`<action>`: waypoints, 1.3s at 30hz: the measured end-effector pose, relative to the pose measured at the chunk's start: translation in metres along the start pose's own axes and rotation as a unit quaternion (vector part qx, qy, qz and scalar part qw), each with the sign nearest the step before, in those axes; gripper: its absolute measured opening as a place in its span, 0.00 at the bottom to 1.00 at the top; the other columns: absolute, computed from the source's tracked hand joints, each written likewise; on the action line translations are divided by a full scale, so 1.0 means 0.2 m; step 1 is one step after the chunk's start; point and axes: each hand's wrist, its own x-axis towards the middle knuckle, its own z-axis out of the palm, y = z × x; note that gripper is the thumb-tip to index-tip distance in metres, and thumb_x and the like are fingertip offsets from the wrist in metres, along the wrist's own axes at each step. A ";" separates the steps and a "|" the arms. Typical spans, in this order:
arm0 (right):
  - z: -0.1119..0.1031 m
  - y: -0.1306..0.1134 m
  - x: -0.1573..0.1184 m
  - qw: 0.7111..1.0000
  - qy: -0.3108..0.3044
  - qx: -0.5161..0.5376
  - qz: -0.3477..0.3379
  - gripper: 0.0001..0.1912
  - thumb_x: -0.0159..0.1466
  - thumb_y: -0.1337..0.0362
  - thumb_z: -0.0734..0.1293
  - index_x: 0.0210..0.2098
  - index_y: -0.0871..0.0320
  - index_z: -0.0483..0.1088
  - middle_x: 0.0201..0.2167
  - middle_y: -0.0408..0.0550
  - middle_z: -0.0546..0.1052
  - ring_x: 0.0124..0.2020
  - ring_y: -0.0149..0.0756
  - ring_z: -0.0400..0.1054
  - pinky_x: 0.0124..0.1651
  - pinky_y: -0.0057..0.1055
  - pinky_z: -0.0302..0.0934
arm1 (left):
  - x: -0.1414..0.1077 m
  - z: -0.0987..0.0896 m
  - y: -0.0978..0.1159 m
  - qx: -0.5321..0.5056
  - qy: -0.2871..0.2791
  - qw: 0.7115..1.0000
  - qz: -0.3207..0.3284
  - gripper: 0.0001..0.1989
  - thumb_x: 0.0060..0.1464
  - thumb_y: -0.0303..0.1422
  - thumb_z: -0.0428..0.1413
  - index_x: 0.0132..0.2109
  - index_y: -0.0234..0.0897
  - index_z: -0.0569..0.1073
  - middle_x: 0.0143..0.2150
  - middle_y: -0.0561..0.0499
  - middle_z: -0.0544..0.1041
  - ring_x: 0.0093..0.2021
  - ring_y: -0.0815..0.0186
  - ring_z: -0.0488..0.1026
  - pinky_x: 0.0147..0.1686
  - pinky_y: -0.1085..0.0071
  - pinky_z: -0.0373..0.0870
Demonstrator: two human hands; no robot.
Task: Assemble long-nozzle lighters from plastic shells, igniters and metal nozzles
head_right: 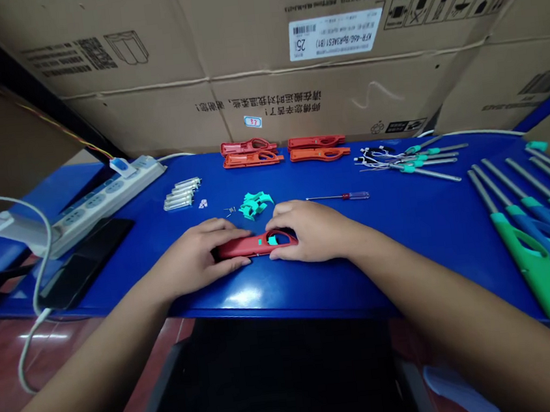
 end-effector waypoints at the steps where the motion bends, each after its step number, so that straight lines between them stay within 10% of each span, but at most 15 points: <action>1: 0.00 -0.01 0.00 1.000 0.003 0.001 0.003 0.21 0.61 0.53 0.72 0.50 0.57 0.76 0.45 0.51 0.77 0.44 0.41 0.72 0.47 0.37 0.64 | 0.00 0.00 0.00 0.000 0.000 1.000 0.004 0.21 0.60 0.39 0.60 0.57 0.36 0.75 0.47 0.44 0.76 0.47 0.59 0.73 0.49 0.62 0.71; 39: 0.02 -0.05 0.00 0.999 -0.019 0.031 0.013 0.18 0.62 0.58 0.70 0.51 0.54 0.76 0.45 0.49 0.75 0.46 0.40 0.69 0.49 0.35 0.63 | 0.00 0.03 0.01 -0.017 0.027 0.998 0.055 0.17 0.60 0.39 0.61 0.52 0.35 0.78 0.45 0.45 0.79 0.45 0.61 0.75 0.47 0.65 0.72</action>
